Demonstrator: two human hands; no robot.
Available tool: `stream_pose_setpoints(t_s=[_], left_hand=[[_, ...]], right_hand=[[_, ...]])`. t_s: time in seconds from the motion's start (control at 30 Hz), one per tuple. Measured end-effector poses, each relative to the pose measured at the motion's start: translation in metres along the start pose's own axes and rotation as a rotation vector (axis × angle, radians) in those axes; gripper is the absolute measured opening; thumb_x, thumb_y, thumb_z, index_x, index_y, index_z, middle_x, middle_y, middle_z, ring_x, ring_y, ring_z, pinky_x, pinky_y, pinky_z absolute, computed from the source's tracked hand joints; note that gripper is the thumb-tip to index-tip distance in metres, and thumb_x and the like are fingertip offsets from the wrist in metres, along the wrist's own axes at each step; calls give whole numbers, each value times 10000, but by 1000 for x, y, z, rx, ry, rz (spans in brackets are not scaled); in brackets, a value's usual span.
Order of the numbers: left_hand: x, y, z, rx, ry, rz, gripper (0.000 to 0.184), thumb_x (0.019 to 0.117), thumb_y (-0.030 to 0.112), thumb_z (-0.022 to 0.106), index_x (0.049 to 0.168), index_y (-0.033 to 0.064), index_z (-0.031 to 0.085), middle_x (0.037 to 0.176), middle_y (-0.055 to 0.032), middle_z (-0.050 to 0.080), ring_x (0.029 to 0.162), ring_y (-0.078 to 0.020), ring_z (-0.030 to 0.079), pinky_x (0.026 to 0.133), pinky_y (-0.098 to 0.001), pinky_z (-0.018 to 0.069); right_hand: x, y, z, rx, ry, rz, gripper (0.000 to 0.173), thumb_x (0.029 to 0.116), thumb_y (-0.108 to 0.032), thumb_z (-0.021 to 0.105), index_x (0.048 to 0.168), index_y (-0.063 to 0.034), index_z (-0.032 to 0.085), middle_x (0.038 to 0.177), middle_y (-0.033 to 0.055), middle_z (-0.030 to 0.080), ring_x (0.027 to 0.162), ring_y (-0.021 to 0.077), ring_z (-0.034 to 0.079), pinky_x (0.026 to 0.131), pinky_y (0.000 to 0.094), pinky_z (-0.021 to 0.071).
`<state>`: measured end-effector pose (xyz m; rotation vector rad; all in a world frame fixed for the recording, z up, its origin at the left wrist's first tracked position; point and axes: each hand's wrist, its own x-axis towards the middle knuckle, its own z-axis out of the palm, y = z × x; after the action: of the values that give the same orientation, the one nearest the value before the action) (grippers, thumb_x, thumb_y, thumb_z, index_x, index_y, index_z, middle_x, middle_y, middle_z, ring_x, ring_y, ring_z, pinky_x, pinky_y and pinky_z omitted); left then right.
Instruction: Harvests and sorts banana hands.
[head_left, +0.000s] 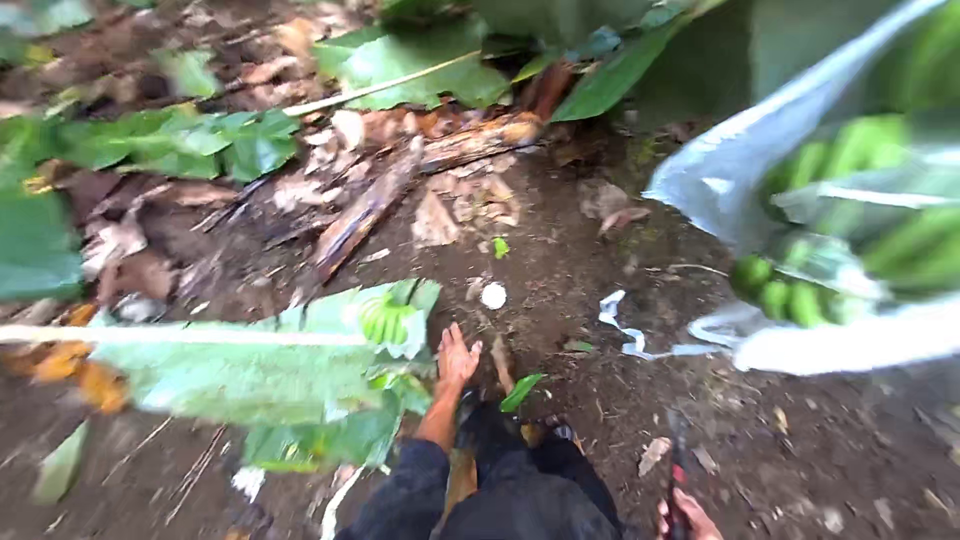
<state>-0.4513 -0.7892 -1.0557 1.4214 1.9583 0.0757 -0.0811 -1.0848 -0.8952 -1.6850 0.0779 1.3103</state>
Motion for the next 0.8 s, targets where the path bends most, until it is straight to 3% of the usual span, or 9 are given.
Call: stream_pose_setpoints(t_s=[0.13,0.23,0.33,0.43,0.57,0.63,0.73,0.8], left_hand=[[-63,157,53,39,-238,462,734,974,454,623,1577,98,403,1565,-197,464,1433,-374,471,1173,-559,410],[-131,279,72,54,-307,863,646,985,412,628,1543,123,477,1580,-120,475,1463,-294,446,1223,-492,356],[-188,388,81,29,-170,1266,519,992,367,619,1448,121,590,1539,-94,529,1462,-260,451,1226,-456,354],[-210,478,88,63,30,1547,409,1002,293,609,1375,129,651,1481,-107,581,1437,-285,479,1205,-470,383],[-215,558,104,340,172,1645,371,976,188,615,1334,97,653,1467,-152,571,1414,-340,488,1186,-508,384],[-218,575,119,498,195,1580,404,944,157,643,1336,62,638,1449,-178,574,1369,-363,518,1143,-528,410],[-218,586,136,676,196,1414,451,990,97,542,1429,-6,547,1475,-218,550,1391,-368,503,1180,-541,356],[-219,589,142,735,190,1342,414,1011,38,476,1412,-31,548,1433,-212,581,1379,-354,509,1185,-523,345]], right_hand=[[5,-15,-31,-53,123,-45,247,1080,-221,452,1248,-55,523,692,91,619,492,194,593,411,352,523],[19,-46,-74,-231,124,-176,272,1043,-150,497,1283,-35,553,732,109,635,516,206,598,448,370,535],[29,-89,-126,-540,178,-380,412,968,-167,568,1365,-62,596,888,120,697,638,224,658,576,439,584],[45,-135,-163,-902,246,-578,469,956,-240,585,1413,-139,605,1080,127,740,902,273,722,829,564,581],[72,-192,-186,-1254,360,-703,473,967,-195,583,1438,-146,591,1091,176,742,929,386,728,810,634,565],[77,-216,-202,-1332,437,-661,461,977,-200,584,1436,-166,592,1131,191,730,964,421,718,807,657,560],[79,-255,-238,-1312,576,-644,447,1000,-185,579,1446,-157,577,1142,255,705,977,487,696,795,701,541],[80,-277,-266,-1250,678,-710,439,1021,-183,564,1452,-102,561,1155,311,679,999,536,674,805,729,519]])
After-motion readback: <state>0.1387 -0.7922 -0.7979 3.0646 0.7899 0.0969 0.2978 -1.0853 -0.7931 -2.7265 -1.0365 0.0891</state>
